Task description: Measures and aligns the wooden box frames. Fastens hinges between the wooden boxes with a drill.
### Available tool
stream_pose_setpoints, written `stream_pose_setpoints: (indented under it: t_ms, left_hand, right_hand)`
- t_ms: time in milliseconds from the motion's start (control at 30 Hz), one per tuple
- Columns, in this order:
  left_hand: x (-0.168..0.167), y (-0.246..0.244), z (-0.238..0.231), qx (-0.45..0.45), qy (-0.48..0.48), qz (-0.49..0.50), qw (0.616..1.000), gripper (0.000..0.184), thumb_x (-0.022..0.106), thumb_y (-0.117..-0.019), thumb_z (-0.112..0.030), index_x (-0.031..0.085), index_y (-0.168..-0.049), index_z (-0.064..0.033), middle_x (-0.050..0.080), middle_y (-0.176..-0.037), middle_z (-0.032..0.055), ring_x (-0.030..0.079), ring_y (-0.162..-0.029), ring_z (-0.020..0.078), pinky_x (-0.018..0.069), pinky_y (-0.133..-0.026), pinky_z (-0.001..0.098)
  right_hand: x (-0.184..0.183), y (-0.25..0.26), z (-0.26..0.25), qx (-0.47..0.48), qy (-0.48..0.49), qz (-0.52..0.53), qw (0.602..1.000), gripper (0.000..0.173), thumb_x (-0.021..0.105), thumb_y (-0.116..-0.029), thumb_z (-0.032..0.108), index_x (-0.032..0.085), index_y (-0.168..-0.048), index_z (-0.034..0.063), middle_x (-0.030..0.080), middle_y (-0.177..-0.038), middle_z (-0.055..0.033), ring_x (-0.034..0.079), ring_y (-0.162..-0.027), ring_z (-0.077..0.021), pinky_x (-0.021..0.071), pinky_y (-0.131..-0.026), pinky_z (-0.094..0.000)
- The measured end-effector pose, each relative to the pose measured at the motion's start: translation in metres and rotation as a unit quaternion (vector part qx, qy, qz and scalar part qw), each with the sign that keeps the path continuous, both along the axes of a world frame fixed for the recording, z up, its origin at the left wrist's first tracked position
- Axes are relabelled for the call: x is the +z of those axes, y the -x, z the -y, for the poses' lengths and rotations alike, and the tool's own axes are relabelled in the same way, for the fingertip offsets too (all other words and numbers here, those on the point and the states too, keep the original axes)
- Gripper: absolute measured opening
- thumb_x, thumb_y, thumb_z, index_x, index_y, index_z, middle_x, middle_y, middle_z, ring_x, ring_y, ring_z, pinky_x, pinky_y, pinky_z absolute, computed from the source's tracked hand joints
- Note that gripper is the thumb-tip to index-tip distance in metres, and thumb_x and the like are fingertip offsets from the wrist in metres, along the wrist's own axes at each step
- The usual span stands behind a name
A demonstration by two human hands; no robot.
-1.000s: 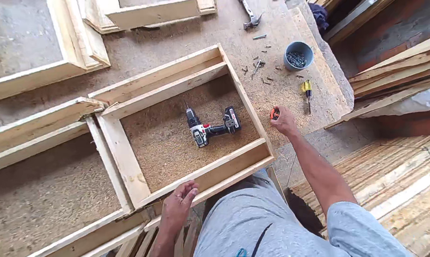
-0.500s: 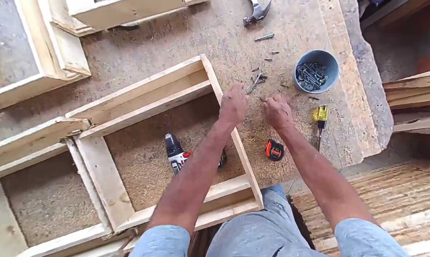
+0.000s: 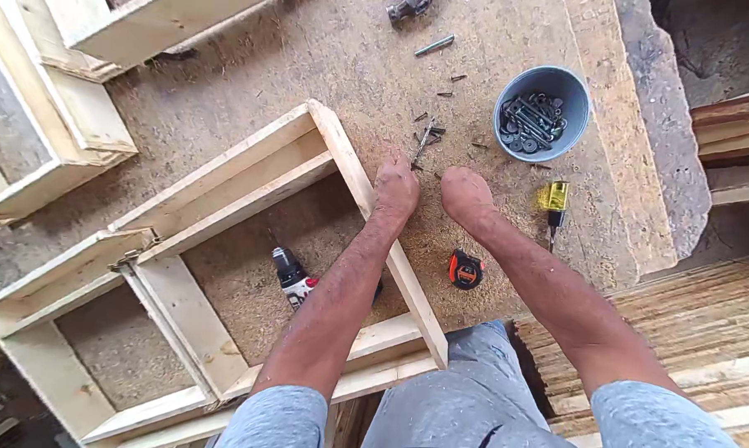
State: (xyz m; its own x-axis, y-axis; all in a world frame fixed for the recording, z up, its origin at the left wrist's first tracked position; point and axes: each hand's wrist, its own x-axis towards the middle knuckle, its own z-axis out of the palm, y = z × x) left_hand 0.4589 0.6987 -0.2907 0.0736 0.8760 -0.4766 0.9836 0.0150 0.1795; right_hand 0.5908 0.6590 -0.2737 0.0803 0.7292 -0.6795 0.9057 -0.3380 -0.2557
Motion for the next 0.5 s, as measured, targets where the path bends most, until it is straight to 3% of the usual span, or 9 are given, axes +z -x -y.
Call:
stream_pose_setpoints:
  t_ms: [100, 200, 300, 367, 400, 433, 467, 500]
  left_hand:
    - [-0.001, -0.006, 0.001, 0.021, 0.007, 0.002, 1.0, 0.024, 0.058, -0.0996, -0.018, 0.069, -0.118, -0.0069, 0.065, -0.123, 0.0207, 0.066, -0.114, 0.0372, 0.0552, -0.097, 0.0542]
    - [0.001, -0.007, -0.007, 0.021, 0.039, -0.011, 0.999, 0.025, 0.063, -0.0965, -0.018, 0.068, -0.118, -0.0059, 0.065, -0.123, 0.0217, 0.066, -0.114, 0.0388, 0.0553, -0.095, 0.0572]
    - [0.009, -0.002, -0.01, 0.03, 0.069, -0.002, 0.997, 0.029, 0.069, -0.0925, -0.022, 0.069, -0.116, -0.0037, 0.066, -0.121, 0.0228, 0.066, -0.113, 0.0415, 0.0546, -0.094, 0.0626]
    - [0.018, 0.007, -0.006, 0.077, 0.075, 0.074, 0.991, 0.022, 0.073, -0.0883, -0.023, 0.07, -0.101, -0.0048, 0.071, -0.097, 0.0194, 0.07, -0.092, 0.0373, 0.0564, -0.078, 0.0605]
    - [0.021, 0.014, -0.002, 0.12, 0.099, 0.148, 0.977, 0.017, 0.073, -0.0884, -0.021, 0.07, -0.096, -0.0062, 0.07, -0.087, 0.0144, 0.069, -0.079, 0.0301, 0.0569, -0.07, 0.0526]
    - [0.021, 0.021, 0.004, 0.178, 0.139, 0.26, 0.939, 0.009, 0.071, -0.0907, -0.014, 0.068, -0.094, -0.0065, 0.068, -0.08, 0.0088, 0.067, -0.069, 0.0204, 0.0579, -0.064, 0.0395]
    - [0.024, 0.027, 0.013, 0.245, 0.189, 0.398, 0.864, 0.003, 0.064, -0.0941, -0.005, 0.062, -0.092, -0.006, 0.064, -0.078, 0.0055, 0.062, -0.064, 0.0138, 0.0556, -0.061, 0.0292]
    - [0.026, 0.032, 0.023, 0.298, 0.237, 0.526, 0.761, 0.009, 0.055, -0.0953, 0.0, 0.058, -0.091, -0.0076, 0.062, -0.081, 0.0039, 0.059, -0.064, 0.0101, 0.0533, -0.059, 0.0236]
  right_hand:
    - [-0.005, 0.0, 0.001, 0.013, -0.013, 0.009, 1.0, 0.016, 0.063, -0.0935, 0.011, 0.063, -0.103, -0.0014, 0.068, -0.103, -0.0212, 0.071, -0.092, -0.0395, 0.0578, -0.069, -0.0556]
    - [-0.008, -0.004, 0.002, 0.026, -0.026, 0.005, 0.999, 0.018, 0.064, -0.0936, 0.014, 0.062, -0.104, -0.0007, 0.068, -0.102, -0.0213, 0.071, -0.092, -0.0398, 0.0575, -0.07, -0.0563]
    - [-0.01, -0.019, 0.004, -0.023, -0.051, -0.062, 0.996, 0.019, 0.069, -0.0903, 0.022, 0.064, -0.092, 0.0036, 0.068, -0.088, -0.0177, 0.07, -0.083, -0.0371, 0.0556, -0.066, -0.0573]
    - [-0.012, -0.032, 0.007, -0.081, -0.094, -0.133, 0.983, 0.016, 0.071, -0.0879, 0.023, 0.066, -0.086, 0.0078, 0.066, -0.076, -0.0111, 0.067, -0.071, -0.0295, 0.0541, -0.06, -0.0526]
    - [-0.012, -0.034, 0.008, -0.095, -0.12, -0.154, 0.976, 0.014, 0.071, -0.0883, 0.021, 0.066, -0.088, 0.0086, 0.066, -0.074, -0.0093, 0.066, -0.068, -0.0269, 0.054, -0.059, -0.0501]
    - [-0.013, -0.033, 0.008, -0.094, -0.148, -0.161, 0.971, 0.012, 0.07, -0.089, 0.019, 0.066, -0.09, 0.0079, 0.066, -0.077, -0.0096, 0.066, -0.07, -0.0265, 0.0544, -0.06, -0.0491]
    - [-0.014, -0.03, 0.007, -0.076, -0.166, -0.158, 0.97, 0.011, 0.068, -0.0905, 0.017, 0.066, -0.093, 0.0058, 0.066, -0.082, -0.0121, 0.067, -0.075, -0.0291, 0.0557, -0.064, -0.0505]
    - [-0.017, -0.025, 0.004, -0.046, -0.171, -0.147, 0.973, 0.013, 0.066, -0.0924, 0.015, 0.067, -0.098, 0.0034, 0.067, -0.091, -0.0157, 0.069, -0.083, -0.033, 0.0571, -0.071, -0.053]
